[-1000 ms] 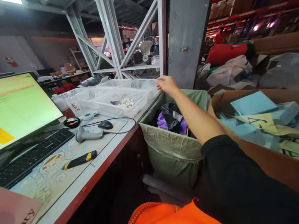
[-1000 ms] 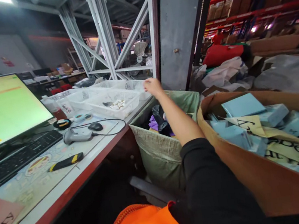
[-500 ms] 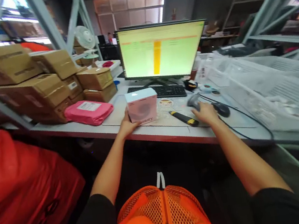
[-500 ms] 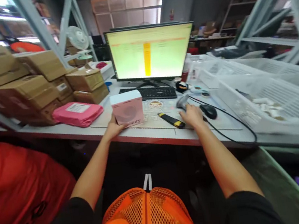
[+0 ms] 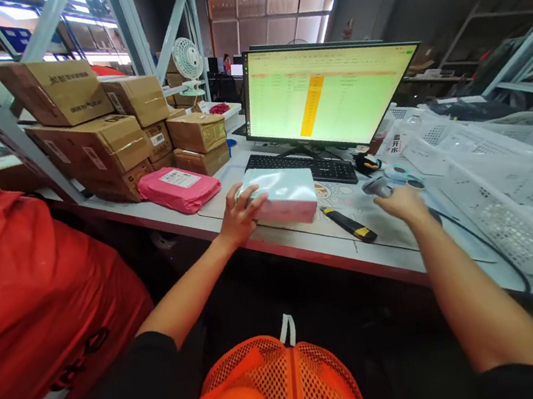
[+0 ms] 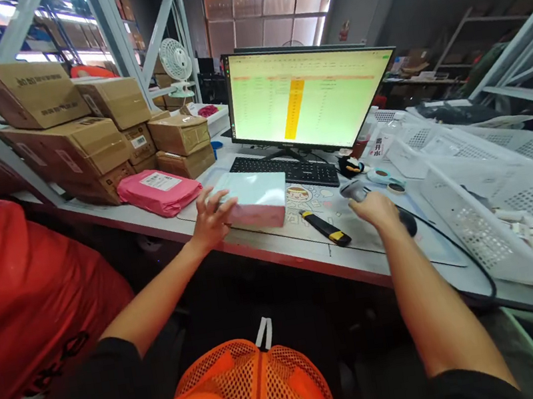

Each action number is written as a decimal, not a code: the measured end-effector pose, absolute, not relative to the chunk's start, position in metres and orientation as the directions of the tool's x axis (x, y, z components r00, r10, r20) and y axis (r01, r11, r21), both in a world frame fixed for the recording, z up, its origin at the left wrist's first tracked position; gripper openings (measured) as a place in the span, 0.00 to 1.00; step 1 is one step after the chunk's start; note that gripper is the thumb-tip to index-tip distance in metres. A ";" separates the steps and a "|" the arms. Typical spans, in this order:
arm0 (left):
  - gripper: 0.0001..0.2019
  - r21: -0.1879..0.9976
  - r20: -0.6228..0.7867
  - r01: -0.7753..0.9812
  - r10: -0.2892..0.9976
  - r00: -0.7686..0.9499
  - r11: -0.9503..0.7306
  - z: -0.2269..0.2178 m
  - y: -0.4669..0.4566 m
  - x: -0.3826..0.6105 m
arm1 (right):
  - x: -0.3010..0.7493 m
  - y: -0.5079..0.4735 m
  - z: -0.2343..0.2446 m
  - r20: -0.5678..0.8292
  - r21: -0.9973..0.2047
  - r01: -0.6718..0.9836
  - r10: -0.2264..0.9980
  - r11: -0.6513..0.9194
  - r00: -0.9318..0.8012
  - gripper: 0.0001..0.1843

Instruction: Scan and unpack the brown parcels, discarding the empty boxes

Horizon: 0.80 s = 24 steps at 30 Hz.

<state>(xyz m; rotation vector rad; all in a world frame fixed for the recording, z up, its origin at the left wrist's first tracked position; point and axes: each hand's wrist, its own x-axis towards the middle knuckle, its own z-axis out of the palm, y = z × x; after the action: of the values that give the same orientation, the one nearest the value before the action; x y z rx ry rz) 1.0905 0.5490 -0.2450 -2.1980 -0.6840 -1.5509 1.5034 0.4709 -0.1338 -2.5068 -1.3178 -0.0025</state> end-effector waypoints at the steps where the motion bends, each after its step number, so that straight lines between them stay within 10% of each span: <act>1: 0.37 -0.103 0.946 0.557 0.092 0.311 -0.824 -0.245 0.549 1.090 | 1.503 0.464 -0.118 0.104 -0.315 0.807 0.827 -0.500 0.553 0.16; 12: 0.40 -0.285 0.913 0.465 -0.089 0.399 -0.838 -0.240 0.541 1.105 | 1.423 0.412 0.010 -0.206 -0.568 0.821 0.976 -0.063 -0.068 0.29; 24: 0.37 -0.215 0.924 0.461 -0.027 0.380 -0.861 -0.249 0.542 1.108 | 1.381 0.442 -0.019 -0.220 -0.574 0.814 0.974 -0.084 -0.055 0.31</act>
<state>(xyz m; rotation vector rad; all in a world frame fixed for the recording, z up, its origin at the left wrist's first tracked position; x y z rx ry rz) 1.1078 0.5416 -0.2487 -2.2039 -0.3741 -1.4881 1.3811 0.4424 -0.0193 -1.9529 -1.9220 0.8577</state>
